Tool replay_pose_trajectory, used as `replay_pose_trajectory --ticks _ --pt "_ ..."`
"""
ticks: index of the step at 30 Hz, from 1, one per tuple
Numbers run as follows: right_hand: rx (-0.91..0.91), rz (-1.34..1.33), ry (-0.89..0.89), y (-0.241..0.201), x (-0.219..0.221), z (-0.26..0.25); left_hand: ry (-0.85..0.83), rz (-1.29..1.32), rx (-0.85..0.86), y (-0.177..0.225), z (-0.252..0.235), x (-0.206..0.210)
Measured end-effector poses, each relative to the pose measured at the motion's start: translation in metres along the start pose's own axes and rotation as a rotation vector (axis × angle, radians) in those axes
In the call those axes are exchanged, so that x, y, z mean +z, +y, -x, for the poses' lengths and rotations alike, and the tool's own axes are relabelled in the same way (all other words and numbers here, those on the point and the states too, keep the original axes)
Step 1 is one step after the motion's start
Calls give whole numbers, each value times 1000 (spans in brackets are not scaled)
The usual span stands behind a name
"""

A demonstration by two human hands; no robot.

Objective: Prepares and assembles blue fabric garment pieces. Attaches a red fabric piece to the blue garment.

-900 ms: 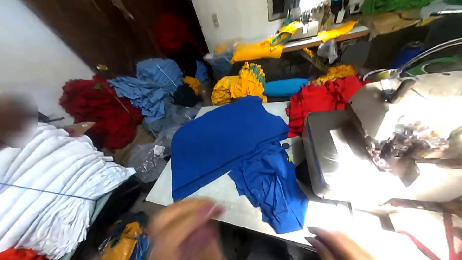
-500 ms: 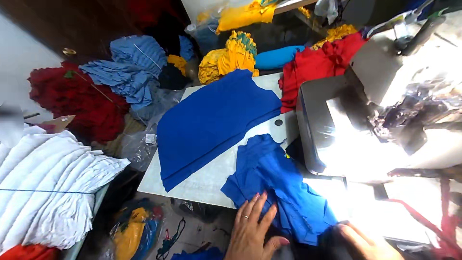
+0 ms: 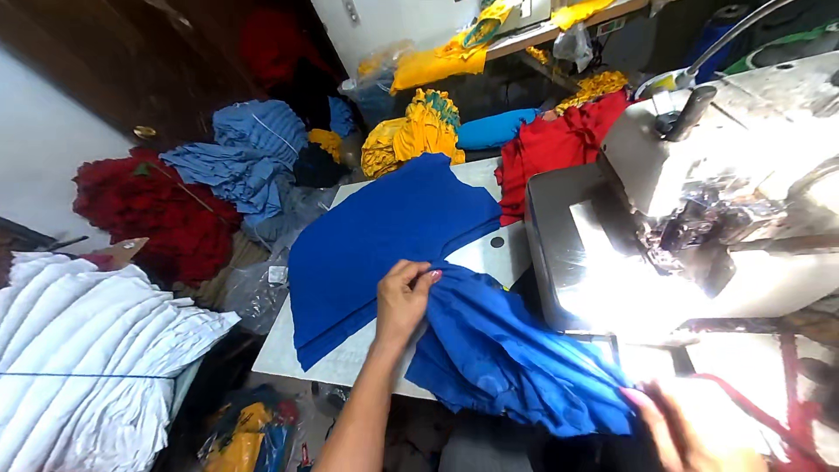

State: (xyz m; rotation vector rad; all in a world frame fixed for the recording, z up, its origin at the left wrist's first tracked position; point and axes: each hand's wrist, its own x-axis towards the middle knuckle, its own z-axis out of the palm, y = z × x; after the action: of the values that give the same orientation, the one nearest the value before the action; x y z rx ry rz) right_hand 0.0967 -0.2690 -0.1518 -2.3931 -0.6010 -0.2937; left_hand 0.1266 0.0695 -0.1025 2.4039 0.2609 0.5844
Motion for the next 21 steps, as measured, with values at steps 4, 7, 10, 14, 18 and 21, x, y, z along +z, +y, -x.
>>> replay_pose_trajectory --ticks 4,7,10,14,18,21 --pt "37 61 -49 4 9 2 -119 -173 -113 -26 5 0" --pt "82 -14 -63 4 10 5 134 -266 82 -19 41 7" --pt "78 -113 12 3 13 3 110 -101 378 21 80 29" --pt "210 -349 84 0 14 -7 -209 -79 540 44 99 63" --pt "285 -332 118 23 11 -6 -208 83 586 46 94 37" --pt "265 -259 89 30 8 -5 -487 146 474 44 101 -18"
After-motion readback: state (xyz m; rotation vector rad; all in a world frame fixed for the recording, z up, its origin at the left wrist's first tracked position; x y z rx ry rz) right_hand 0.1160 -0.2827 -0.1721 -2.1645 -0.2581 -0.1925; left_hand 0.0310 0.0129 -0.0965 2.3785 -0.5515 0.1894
